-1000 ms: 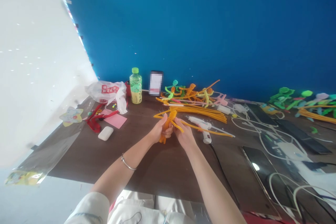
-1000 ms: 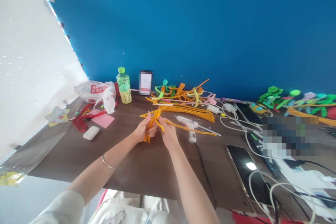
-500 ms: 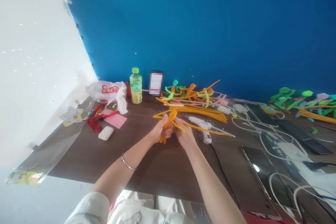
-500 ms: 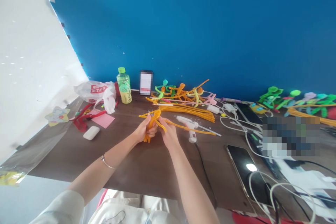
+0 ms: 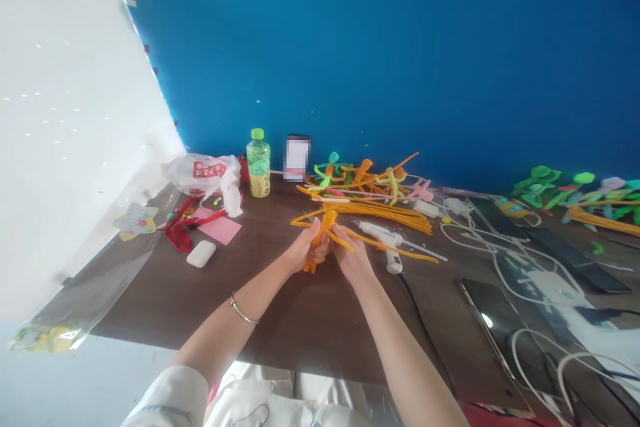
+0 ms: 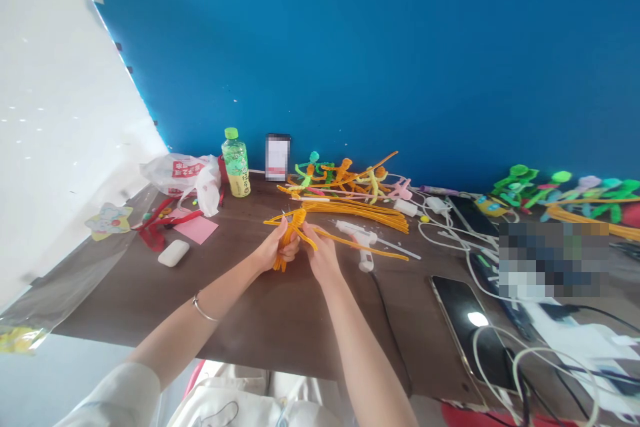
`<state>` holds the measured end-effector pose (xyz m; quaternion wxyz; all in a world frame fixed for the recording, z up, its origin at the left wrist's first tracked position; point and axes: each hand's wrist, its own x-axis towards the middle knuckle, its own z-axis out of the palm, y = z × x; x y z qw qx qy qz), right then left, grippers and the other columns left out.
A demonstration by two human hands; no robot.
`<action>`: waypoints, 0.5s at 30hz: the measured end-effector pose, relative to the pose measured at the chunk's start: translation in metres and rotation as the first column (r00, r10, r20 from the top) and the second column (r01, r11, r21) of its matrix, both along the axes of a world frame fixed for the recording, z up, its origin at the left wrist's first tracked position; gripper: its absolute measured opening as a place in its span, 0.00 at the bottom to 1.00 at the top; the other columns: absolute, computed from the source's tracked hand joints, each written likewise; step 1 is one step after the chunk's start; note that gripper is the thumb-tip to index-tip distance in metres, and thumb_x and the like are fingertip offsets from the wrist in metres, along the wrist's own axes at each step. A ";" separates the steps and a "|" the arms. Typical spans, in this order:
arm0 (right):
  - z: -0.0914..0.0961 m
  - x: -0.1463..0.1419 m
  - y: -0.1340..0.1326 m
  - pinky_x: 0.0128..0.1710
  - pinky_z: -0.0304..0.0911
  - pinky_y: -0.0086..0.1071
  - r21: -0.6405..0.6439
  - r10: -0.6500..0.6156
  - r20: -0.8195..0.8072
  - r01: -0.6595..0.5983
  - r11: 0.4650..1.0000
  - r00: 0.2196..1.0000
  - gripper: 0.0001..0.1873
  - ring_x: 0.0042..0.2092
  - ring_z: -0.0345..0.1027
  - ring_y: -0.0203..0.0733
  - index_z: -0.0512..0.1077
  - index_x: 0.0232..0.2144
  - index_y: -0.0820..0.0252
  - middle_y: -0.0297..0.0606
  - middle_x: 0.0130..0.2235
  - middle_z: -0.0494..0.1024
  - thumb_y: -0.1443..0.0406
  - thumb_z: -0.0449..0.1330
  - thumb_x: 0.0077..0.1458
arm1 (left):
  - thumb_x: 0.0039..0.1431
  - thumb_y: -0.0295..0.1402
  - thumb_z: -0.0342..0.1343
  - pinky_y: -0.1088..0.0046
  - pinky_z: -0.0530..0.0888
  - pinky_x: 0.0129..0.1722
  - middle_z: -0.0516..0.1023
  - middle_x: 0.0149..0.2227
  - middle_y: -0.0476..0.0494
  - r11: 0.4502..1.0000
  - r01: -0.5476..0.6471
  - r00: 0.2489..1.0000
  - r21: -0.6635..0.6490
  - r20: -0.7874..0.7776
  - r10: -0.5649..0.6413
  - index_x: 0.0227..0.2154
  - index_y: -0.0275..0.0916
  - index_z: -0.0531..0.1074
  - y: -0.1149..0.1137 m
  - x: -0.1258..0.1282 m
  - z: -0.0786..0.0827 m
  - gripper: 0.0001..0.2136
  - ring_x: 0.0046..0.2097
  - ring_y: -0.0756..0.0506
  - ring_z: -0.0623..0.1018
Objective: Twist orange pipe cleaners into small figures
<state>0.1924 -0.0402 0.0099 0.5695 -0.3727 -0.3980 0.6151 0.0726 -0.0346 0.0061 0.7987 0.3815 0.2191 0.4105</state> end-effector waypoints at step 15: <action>-0.005 0.004 0.003 0.32 0.60 0.32 0.008 -0.049 -0.048 0.050 0.999 0.998 0.12 0.29 0.64 0.36 0.72 0.25 0.57 0.32 0.27 0.72 0.55 0.64 0.42 | 0.47 0.49 0.55 0.81 0.52 0.16 0.61 0.18 0.54 0.993 -0.114 0.993 0.018 0.033 0.114 0.24 0.35 0.61 -0.002 0.004 0.001 0.20 0.17 0.58 0.55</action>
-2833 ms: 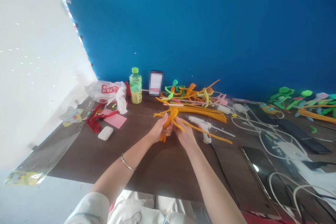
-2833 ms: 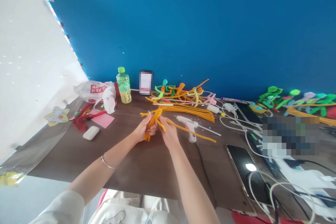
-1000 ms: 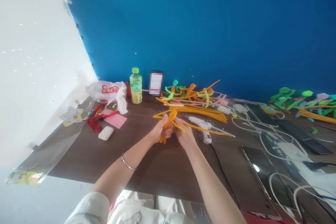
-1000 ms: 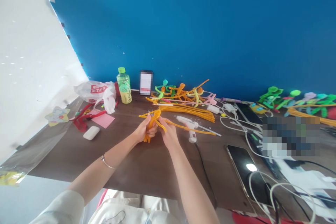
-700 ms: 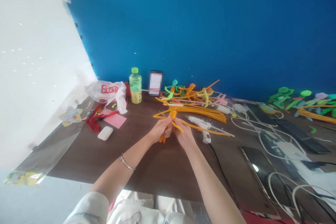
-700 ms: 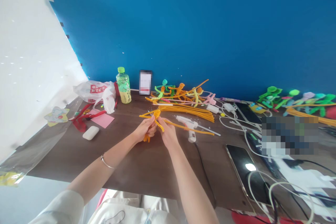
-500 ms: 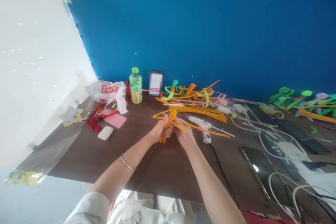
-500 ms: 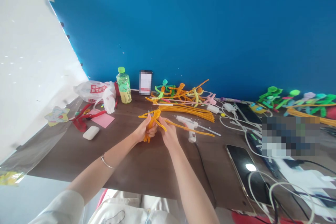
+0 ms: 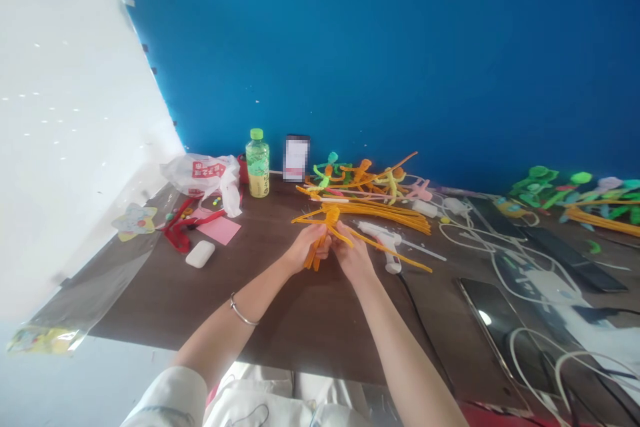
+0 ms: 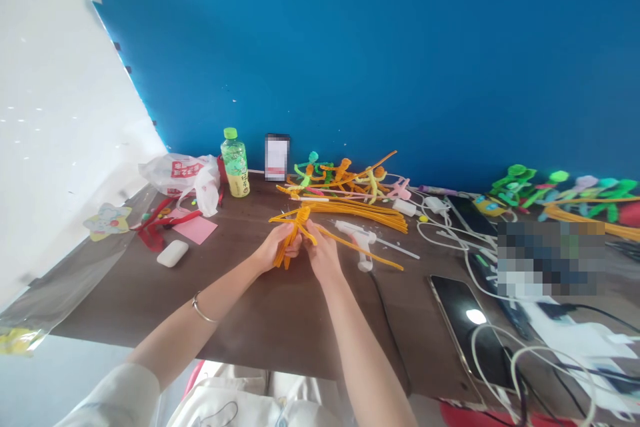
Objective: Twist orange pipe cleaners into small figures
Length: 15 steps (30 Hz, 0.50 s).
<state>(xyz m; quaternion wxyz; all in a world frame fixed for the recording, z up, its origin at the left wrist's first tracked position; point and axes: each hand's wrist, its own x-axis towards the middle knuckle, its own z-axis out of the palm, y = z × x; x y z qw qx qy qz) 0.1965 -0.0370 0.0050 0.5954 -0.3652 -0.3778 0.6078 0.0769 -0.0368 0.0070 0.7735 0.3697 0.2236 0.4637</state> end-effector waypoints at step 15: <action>-0.004 -0.002 0.006 0.30 0.62 0.31 -0.097 -0.116 0.008 0.116 0.988 0.993 0.15 0.27 0.65 0.33 0.74 0.30 0.57 0.36 0.35 0.75 0.53 0.61 0.45 | 0.50 0.42 0.56 0.80 0.68 0.24 0.66 0.22 0.54 0.858 -0.510 0.860 0.060 0.055 0.507 0.29 0.37 0.61 0.016 -0.005 -0.007 0.14 0.22 0.56 0.67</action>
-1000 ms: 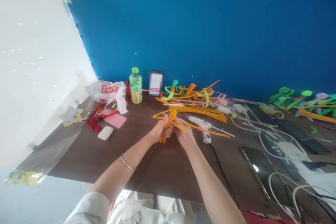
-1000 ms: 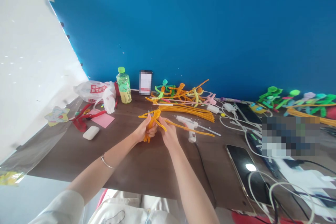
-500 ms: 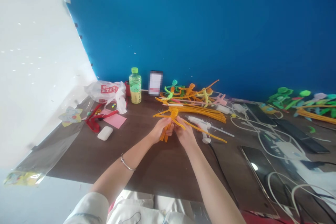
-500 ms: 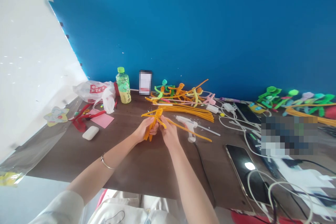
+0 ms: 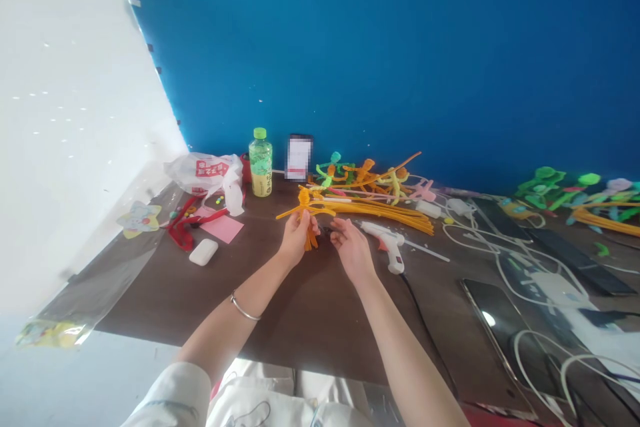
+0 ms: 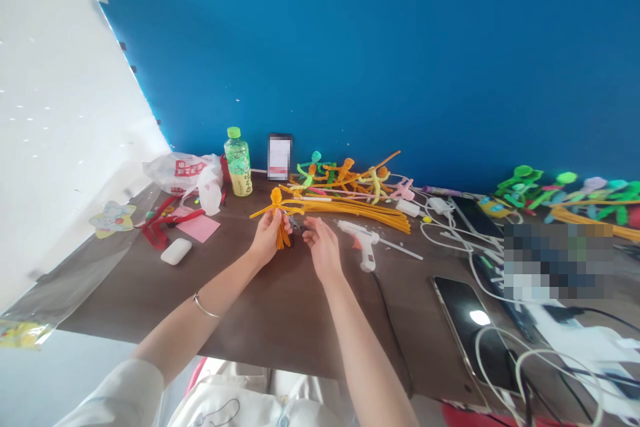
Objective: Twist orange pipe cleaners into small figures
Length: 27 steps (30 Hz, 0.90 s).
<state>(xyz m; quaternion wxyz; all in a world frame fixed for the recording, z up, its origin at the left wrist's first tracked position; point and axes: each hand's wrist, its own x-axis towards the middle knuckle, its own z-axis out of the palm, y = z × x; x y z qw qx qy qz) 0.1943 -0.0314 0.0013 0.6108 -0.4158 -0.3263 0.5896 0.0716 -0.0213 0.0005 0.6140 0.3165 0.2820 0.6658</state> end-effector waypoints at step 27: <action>0.009 0.024 0.008 0.50 0.63 0.35 0.230 -0.074 -0.135 0.104 0.967 0.988 0.15 0.50 0.66 0.39 0.71 0.37 0.53 0.35 0.48 0.72 0.61 0.64 0.43 | 0.45 0.32 0.62 0.76 0.70 0.29 0.71 0.25 0.48 0.907 0.408 0.911 -0.108 0.113 -0.396 0.33 0.33 0.72 0.001 -0.017 0.001 0.12 0.25 0.56 0.70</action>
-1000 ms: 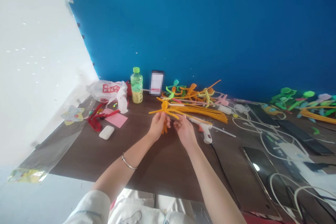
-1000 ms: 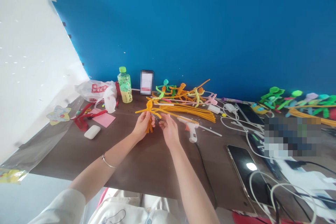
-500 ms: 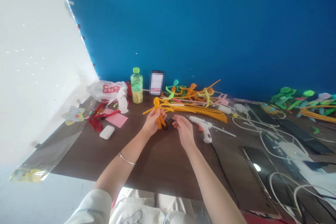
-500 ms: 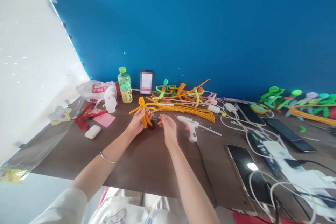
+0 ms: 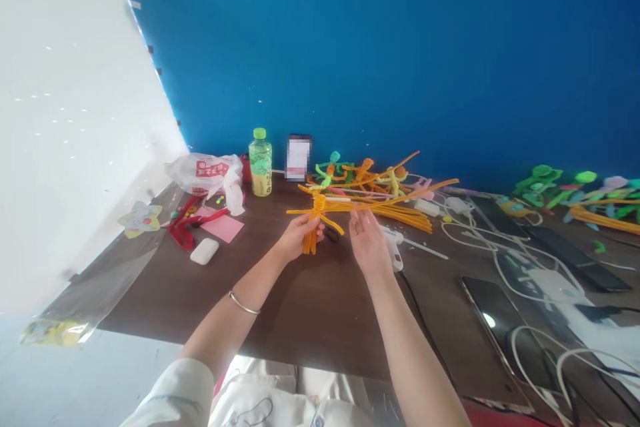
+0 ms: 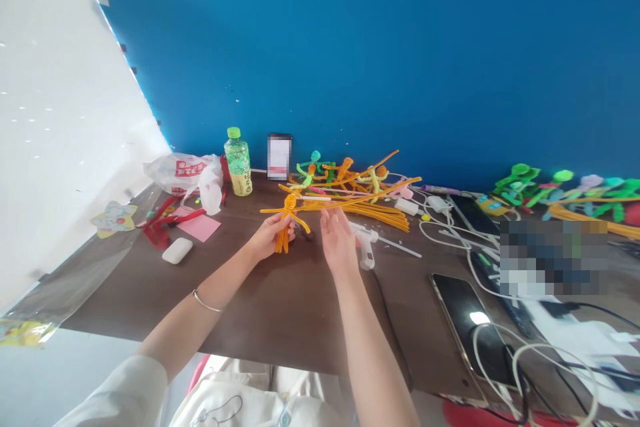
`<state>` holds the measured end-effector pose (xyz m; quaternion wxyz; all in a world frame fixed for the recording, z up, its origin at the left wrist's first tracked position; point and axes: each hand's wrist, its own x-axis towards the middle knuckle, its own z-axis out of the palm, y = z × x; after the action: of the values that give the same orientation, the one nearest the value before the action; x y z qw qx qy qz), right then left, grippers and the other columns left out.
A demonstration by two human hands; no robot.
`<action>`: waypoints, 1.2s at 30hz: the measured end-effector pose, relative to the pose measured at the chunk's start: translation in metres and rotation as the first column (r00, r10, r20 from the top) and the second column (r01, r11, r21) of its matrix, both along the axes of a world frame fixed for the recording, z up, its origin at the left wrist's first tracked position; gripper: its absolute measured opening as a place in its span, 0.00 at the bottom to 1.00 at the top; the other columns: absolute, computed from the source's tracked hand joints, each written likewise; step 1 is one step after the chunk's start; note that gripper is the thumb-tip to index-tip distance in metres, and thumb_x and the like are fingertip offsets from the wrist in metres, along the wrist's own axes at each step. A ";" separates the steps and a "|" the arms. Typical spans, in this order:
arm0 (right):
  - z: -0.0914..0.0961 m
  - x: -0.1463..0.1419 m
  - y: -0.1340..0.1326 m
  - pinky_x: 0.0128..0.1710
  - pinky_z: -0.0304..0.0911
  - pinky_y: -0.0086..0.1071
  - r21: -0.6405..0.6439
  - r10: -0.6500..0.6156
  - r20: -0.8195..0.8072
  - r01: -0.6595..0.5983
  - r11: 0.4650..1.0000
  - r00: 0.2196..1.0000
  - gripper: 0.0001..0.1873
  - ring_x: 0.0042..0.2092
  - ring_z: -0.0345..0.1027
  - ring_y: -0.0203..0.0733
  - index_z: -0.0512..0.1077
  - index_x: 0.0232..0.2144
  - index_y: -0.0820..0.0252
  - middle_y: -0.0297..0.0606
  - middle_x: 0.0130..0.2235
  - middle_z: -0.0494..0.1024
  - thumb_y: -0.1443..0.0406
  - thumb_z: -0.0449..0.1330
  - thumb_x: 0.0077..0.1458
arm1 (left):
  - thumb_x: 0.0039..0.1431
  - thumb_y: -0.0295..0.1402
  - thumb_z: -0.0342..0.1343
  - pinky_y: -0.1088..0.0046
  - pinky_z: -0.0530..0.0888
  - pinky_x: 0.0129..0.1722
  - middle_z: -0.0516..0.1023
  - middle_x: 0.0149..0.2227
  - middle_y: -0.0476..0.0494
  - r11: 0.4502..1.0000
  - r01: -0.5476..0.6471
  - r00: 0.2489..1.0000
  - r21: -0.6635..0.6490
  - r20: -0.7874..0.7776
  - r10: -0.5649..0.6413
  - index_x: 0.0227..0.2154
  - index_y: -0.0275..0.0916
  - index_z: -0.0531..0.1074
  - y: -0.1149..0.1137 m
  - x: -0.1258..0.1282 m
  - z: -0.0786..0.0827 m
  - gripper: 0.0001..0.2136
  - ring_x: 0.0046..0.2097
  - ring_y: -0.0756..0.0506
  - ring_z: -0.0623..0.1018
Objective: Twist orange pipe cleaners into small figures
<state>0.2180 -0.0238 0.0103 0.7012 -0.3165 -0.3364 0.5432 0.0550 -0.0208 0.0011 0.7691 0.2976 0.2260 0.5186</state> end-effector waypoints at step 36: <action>-0.003 -0.027 -0.014 0.30 0.70 0.38 0.044 -0.112 0.517 0.104 0.994 0.849 0.17 0.27 0.72 0.40 0.72 0.31 0.62 0.38 0.27 0.77 0.55 0.63 0.43 | 0.44 0.47 0.59 0.81 0.49 0.16 0.56 0.17 0.56 0.953 -0.279 0.944 0.121 -0.147 0.295 0.18 0.35 0.59 -0.004 0.019 -0.001 0.20 0.17 0.60 0.50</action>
<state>0.1914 -0.0377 0.0075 0.6163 -0.4644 -0.4983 0.3952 0.0742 -0.0244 -0.0002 0.6485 0.3406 0.3034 0.6094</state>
